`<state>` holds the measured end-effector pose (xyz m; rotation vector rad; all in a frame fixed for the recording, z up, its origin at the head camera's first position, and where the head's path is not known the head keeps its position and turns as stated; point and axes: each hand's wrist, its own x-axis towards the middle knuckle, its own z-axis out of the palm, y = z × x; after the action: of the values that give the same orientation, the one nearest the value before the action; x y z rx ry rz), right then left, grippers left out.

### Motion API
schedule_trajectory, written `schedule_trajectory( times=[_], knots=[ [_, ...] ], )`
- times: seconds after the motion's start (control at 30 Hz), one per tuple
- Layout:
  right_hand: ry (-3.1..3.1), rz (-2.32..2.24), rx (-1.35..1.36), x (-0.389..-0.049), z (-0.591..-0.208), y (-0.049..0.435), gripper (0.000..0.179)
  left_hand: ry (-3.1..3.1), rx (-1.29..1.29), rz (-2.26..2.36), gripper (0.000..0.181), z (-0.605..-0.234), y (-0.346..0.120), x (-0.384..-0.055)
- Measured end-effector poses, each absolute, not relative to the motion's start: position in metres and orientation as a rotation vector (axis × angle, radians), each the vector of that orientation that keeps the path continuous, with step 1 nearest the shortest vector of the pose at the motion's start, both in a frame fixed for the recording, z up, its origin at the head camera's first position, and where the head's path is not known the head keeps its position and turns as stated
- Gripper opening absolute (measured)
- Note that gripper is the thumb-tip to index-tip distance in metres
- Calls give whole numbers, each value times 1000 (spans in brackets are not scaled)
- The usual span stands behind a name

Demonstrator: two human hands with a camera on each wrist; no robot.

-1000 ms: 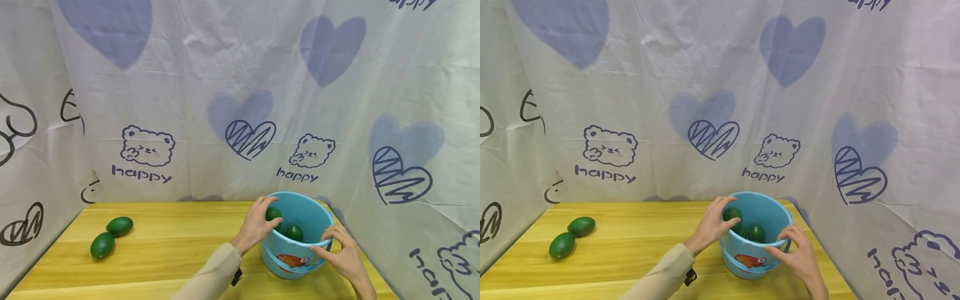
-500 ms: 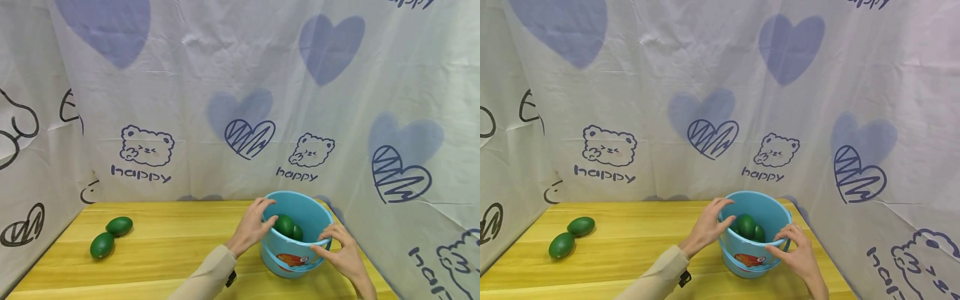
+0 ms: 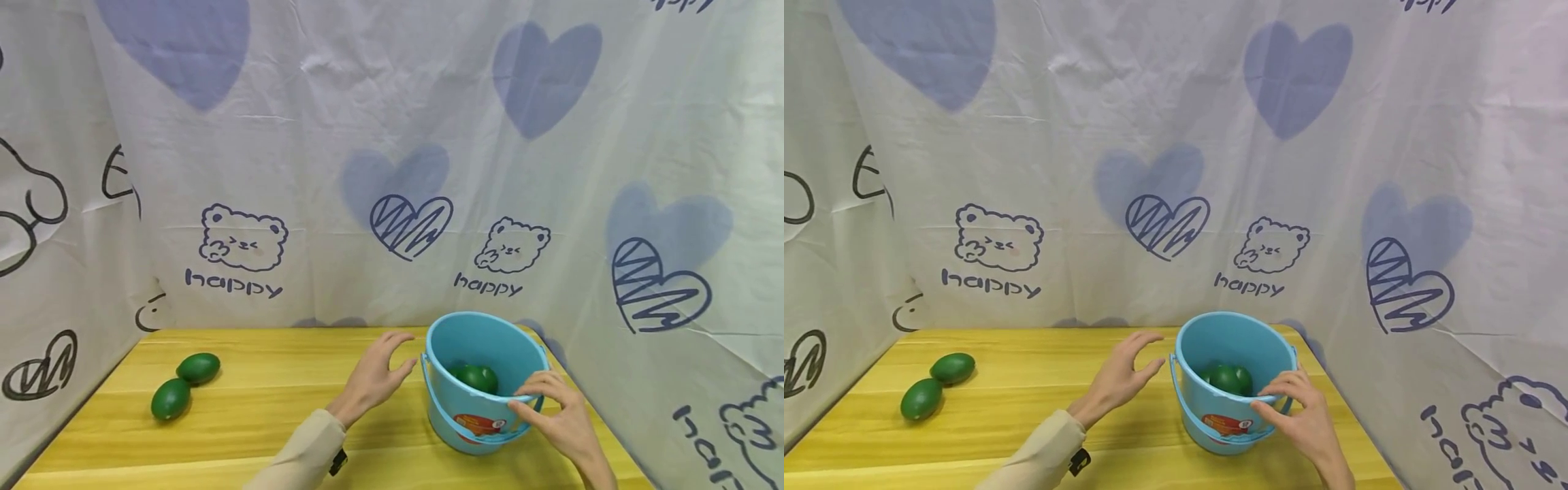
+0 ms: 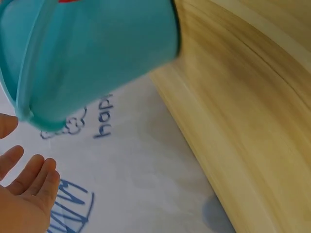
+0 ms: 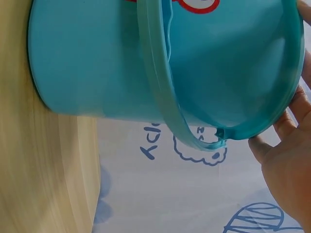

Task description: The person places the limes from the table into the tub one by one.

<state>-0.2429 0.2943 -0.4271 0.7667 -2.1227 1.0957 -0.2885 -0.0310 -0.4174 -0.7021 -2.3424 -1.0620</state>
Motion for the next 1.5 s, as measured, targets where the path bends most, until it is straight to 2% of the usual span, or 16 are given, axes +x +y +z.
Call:
schedule_trajectory(
  times=[0.43, 0.67, 0.93, 1.5],
  knots=[
    [-2113, 1110, 732, -246, -432, 292, 34, -2509, -391, -1028, 28, -430, -104, -294],
    [-2093, 1166, 744, -247, -433, 292, 35, -2567, -328, -1038, 26, -439, -138, -294],
    [-2092, 1147, 735, -249, -434, 293, 35, -2617, -255, -1001, 31, -442, -183, -292],
    [-2191, 1110, 674, -247, -430, 296, 30, -2827, 96, -857, 44, -449, -275, -278]
  ],
)
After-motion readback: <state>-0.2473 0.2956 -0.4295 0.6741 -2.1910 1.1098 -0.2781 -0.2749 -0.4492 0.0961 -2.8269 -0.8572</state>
